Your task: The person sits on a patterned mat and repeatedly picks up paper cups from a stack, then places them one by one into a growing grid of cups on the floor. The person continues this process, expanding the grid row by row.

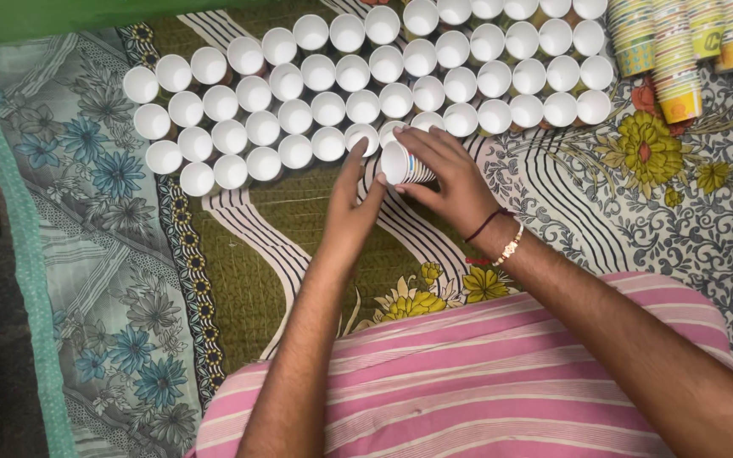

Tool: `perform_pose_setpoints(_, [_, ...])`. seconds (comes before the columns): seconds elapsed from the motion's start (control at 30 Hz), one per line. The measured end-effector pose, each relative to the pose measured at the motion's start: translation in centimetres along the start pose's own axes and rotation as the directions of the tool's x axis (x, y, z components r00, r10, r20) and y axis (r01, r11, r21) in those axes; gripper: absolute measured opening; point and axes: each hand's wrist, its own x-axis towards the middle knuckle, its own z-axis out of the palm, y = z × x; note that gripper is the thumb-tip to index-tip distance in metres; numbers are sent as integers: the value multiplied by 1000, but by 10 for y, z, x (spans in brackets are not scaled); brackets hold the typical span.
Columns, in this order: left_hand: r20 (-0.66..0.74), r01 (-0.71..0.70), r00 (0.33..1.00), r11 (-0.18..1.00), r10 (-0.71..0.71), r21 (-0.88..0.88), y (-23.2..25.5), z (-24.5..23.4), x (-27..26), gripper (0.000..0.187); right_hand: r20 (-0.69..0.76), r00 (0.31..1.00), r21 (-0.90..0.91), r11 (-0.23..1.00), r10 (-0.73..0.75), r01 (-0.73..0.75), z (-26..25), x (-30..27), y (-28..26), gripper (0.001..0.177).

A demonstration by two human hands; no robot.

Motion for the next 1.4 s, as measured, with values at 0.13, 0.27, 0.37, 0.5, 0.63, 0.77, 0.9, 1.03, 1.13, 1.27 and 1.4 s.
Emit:
perform_pose_setpoints(0.13, [67, 15, 998, 999, -13, -35, 4, 6, 1, 66, 24, 1000, 32, 999, -1, 0, 5, -4, -5, 71])
perform_pose_setpoints(0.27, [97, -13, 995, 999, 10, 34, 2, 8, 6, 63, 47, 998, 31, 999, 28, -30, 8, -7, -3, 71])
perform_pose_setpoints(0.37, [96, 47, 994, 998, -43, -42, -4, 9, 6, 62, 51, 998, 22, 999, 37, -38, 11, -8, -1, 69])
perform_pose_setpoints(0.5, [67, 62, 996, 995, -58, -72, -13, 12, 9, 62, 50, 999, 15, 1000, 20, -20, 14, -9, 0, 69])
perform_pose_setpoints(0.63, [28, 32, 999, 997, -34, 72, -22, 16, 11, 62, 38, 999, 15, 1000, 25, -26, 17, -10, -2, 69])
perform_pose_setpoints(0.77, [27, -11, 1000, 1000, 11, 17, -32, 15, 12, 61, 40, 998, 2, 999, 49, -49, 18, -10, -3, 70])
perform_pose_setpoints(0.9, [26, 50, 999, 992, -47, -113, -42, 17, 15, 61, 53, 995, -13, 997, 78, -78, 19, -10, -4, 71])
perform_pose_setpoints(1.03, [20, 44, 999, 985, -41, -166, -45, 18, 15, 60, 28, 997, -10, 997, 72, -72, 21, -10, -6, 71])
perform_pose_setpoints(1.13, [13, 62, 998, 981, -60, -184, -39, 18, 15, 59, 29, 998, 11, 998, 62, -62, 19, -10, -8, 70])
perform_pose_setpoints(1.27, [24, 185, 983, 975, -184, -121, -16, 14, 15, 60, 46, 996, -5, 997, 78, -78, 15, -7, -10, 69])
perform_pose_setpoints(1.4, [-71, 245, 965, 964, -253, -99, 5, 6, 15, 60, 2, 996, -80, 993, 86, -86, 14, -4, -4, 67])
